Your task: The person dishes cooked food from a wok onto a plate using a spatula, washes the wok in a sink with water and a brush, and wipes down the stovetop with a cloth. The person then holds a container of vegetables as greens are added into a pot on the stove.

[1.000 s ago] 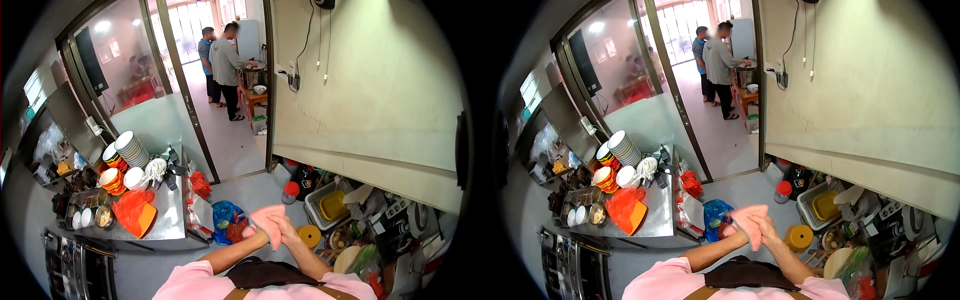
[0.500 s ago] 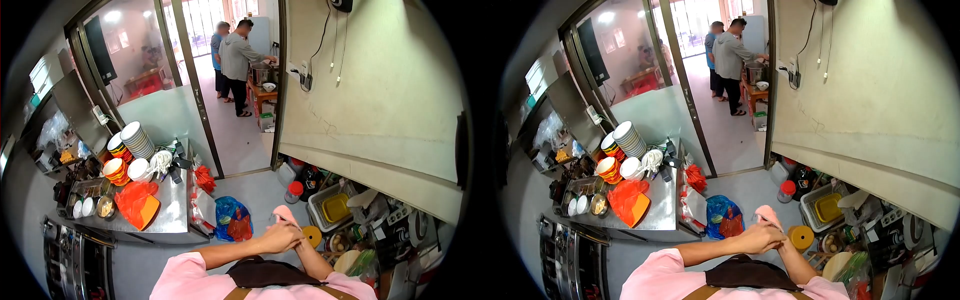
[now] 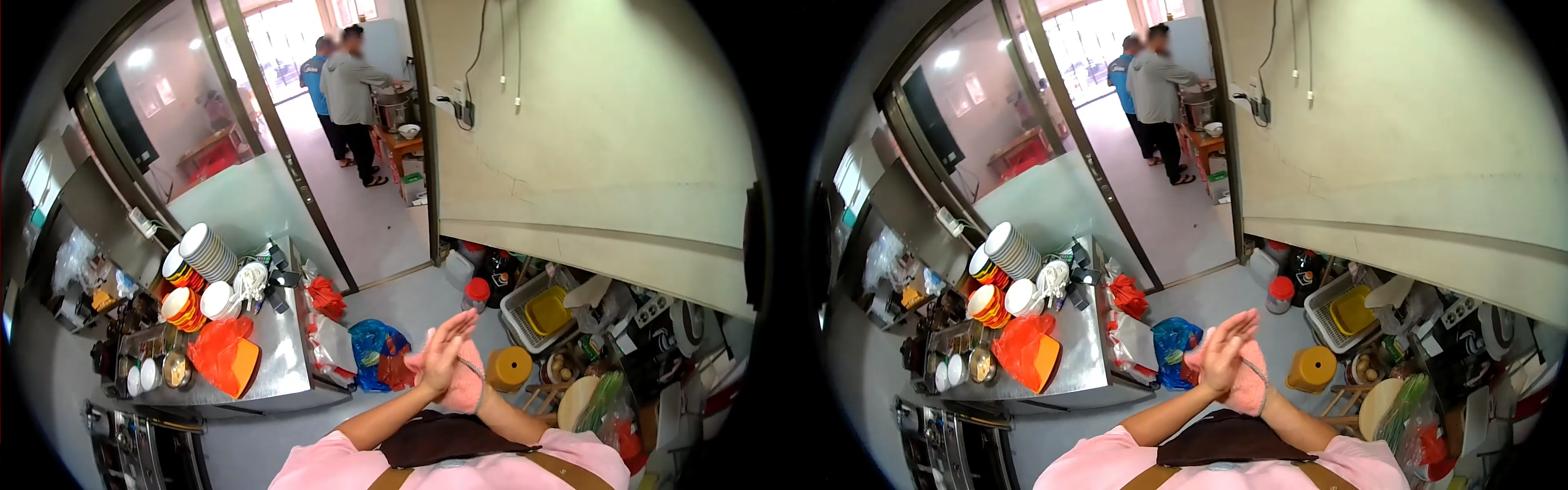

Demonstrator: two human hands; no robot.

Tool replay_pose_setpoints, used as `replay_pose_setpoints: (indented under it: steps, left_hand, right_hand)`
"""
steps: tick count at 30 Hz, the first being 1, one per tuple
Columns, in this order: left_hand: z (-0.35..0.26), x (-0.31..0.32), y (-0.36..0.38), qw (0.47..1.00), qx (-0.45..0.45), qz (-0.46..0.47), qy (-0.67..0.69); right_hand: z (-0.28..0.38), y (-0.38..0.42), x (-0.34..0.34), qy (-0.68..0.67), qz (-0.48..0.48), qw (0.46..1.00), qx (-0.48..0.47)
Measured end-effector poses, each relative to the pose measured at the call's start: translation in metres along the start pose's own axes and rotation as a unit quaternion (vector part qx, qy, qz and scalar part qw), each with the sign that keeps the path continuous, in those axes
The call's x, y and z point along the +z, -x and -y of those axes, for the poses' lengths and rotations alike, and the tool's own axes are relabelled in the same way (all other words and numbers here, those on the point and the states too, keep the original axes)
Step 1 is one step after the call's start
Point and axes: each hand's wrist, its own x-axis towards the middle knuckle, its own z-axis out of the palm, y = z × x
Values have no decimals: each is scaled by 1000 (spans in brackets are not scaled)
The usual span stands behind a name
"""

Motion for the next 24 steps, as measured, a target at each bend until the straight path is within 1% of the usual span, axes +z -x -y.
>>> replay_pose_setpoints:
  steps: [1, 2, 3, 4, 5, 6, 7, 8, 11, 12, 13, 15, 16, 17, 19, 20, 22, 23, 24]
  left_hand:
    - [-4, -9, 8, 999, 22, 5, -31]
    - [-14, -20, 15, 995, 12, -31, -92]
    - [-15, -19, 12, 995, 72, -65, -23]
    - [-10, -24, 10, 989, 48, -135, -45]
    - [-3, -30, 11, 976, 23, -207, -67]
    - [0, -28, 9, 974, -8, -225, -29]
    - [3, -24, 7, 979, -39, -201, 21]
    - [2, -17, 3, 979, -70, -175, 72]
    - [-10, 9, 4, 956, -162, -107, 219]
    - [-17, 14, 7, 941, -192, -87, 265]
    - [-24, 19, 10, 910, -220, -65, 345]
    - [-39, 31, 13, 825, -266, -15, 498]
    - [-38, 33, 16, 812, -283, -9, 510]
    - [-36, 35, 19, 799, -300, -4, 521]
    - [-6, 40, 50, 845, -331, -37, 419]
    - [20, 23, 64, 933, -307, -37, 187]
    - [46, 24, 54, 935, -276, -197, 102]
    - [50, 27, 44, 925, -257, -274, 58]
    - [16, 60, 30, 936, -212, -277, 54]
  right_hand:
    - [3, -2, -1, -100, 26, 994, -15]
    - [7, -5, -4, -93, 30, 995, -31]
    - [16, -8, 12, 17, -67, 995, -70]
    - [25, -12, 28, 130, -171, 973, -85]
    - [21, -22, 33, 362, -129, 918, -103]
    - [18, -33, 38, 566, -106, 805, -141]
    - [14, -41, 36, 763, -53, 615, -190]
    - [3, -28, 6, 879, -85, 461, -86]
    - [19, -34, 17, 876, -156, 457, 6]
    - [22, -35, 20, 904, -180, 386, -42]
    - [28, -40, 24, 874, -204, 433, -84]
    - [45, -53, 41, 802, -247, 517, -168]
    - [45, -62, 55, 724, -287, 579, -243]
    - [49, -70, 54, 721, -294, 563, -278]
    - [53, -83, 44, 710, -309, 531, -344]
    - [50, -90, 40, 714, -322, 492, -380]
    - [44, -95, 18, 778, -305, 403, -372]
    - [42, -96, 8, 808, -295, 356, -365]
    - [41, -98, 3, 808, -282, 337, -393]
